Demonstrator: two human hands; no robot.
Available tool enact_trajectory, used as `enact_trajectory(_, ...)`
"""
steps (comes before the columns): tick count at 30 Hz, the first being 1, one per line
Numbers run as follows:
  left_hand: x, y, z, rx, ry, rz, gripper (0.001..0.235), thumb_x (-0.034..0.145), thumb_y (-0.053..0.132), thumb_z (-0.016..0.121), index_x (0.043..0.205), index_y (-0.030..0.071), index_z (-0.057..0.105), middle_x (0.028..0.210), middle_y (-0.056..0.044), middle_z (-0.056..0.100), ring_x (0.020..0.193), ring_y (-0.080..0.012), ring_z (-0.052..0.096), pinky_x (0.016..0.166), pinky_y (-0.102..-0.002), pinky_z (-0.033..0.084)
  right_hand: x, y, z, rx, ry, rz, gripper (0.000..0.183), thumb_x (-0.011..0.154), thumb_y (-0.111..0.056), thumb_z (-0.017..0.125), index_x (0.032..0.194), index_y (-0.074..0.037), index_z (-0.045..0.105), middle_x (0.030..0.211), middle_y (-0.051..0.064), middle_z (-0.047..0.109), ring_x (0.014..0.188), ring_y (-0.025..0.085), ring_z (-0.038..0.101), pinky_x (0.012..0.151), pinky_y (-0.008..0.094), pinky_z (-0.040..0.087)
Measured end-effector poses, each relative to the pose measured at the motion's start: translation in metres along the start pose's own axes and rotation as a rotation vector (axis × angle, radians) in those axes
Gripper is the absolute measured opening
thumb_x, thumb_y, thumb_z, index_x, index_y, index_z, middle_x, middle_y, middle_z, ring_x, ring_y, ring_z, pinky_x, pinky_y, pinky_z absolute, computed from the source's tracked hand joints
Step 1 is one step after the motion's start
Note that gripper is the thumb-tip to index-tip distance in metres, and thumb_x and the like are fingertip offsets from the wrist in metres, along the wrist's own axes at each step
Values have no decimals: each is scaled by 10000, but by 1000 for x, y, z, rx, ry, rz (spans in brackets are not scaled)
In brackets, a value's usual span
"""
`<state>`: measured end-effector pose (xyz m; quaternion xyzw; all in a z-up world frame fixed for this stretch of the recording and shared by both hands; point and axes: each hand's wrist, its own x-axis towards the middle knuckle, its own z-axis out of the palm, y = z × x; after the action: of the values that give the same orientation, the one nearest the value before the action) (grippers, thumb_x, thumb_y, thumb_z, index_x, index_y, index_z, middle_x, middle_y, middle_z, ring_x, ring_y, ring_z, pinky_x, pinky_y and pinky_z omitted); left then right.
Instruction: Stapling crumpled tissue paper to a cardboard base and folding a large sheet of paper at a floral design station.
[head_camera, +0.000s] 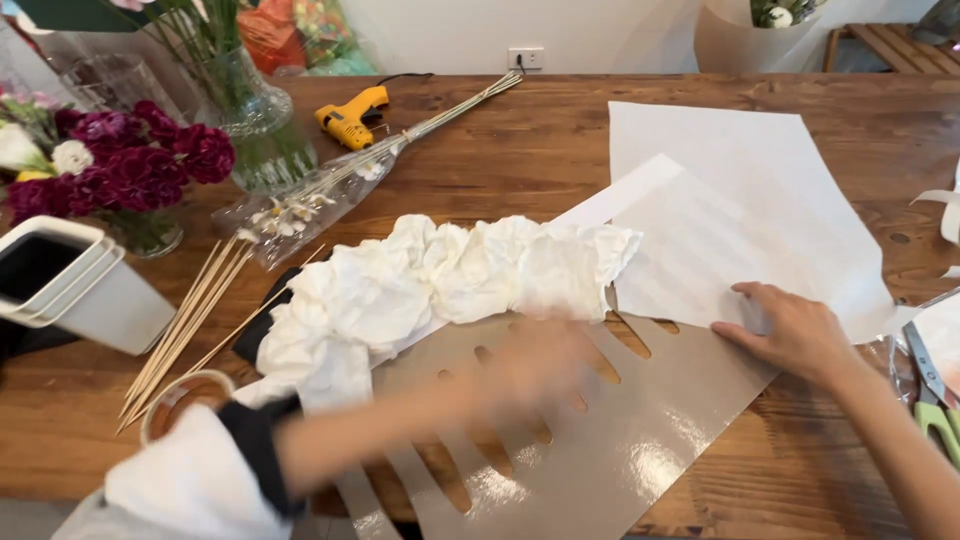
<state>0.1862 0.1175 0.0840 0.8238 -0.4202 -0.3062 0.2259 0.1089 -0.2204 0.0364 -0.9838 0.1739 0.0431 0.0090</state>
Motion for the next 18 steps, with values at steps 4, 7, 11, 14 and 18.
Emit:
enact_trajectory(4, -66, 40, 122, 521, -336, 249, 719, 975, 339, 390, 1583, 285, 10, 1643, -293, -114, 1499, -516, -137, 1036, -833, -78, 10, 32, 9, 62, -29, -31, 736, 742, -665, 641, 1359, -273, 562, 1373, 3, 632, 1241, 260, 616, 1053, 424, 466)
enact_trajectory(7, -86, 44, 137, 493, -339, 100, 762, 990, 209, 430, 1585, 315, -33, 1655, -264, -172, 1492, -522, -163, 1042, -837, -18, 15, 69, 21, 80, -79, 25, 698, 755, -433, 692, 1419, -315, 512, 1500, -21, 516, 1356, 236, 512, 1117, 452, 416)
enact_trajectory(11, -94, 14, 148, 533, -64, 47, 1049, 783, -102, 677, 1592, 81, 33, 1606, -341, 14, 1476, -508, 24, 1085, -739, 119, 14, 106, 33, -212, -61, 154, 805, 774, -254, 620, 1528, -318, 343, 1524, 37, 460, 1403, 276, 423, 1110, 533, 383)
enact_trajectory(14, -94, -18, 165, 650, 118, 184, 868, 787, -55, 659, 1518, -31, 191, 1547, -314, 220, 1405, -466, 220, 1075, -633, 240, 14, 114, 48, -253, 148, 127, 503, 903, -284, 475, 1393, -357, 564, 1368, 38, 654, 1194, 308, 649, 1009, 478, 503)
enact_trajectory(18, -100, -37, 165, 790, 329, 441, 932, 619, -28, 790, 1445, -100, 365, 1416, -272, 441, 1242, -428, 454, 1043, -522, 386, 7, 100, 32, -152, 351, 210, 399, 1098, -464, 457, 949, -274, 774, 991, 121, 777, 899, 419, 703, 749, 474, 527)
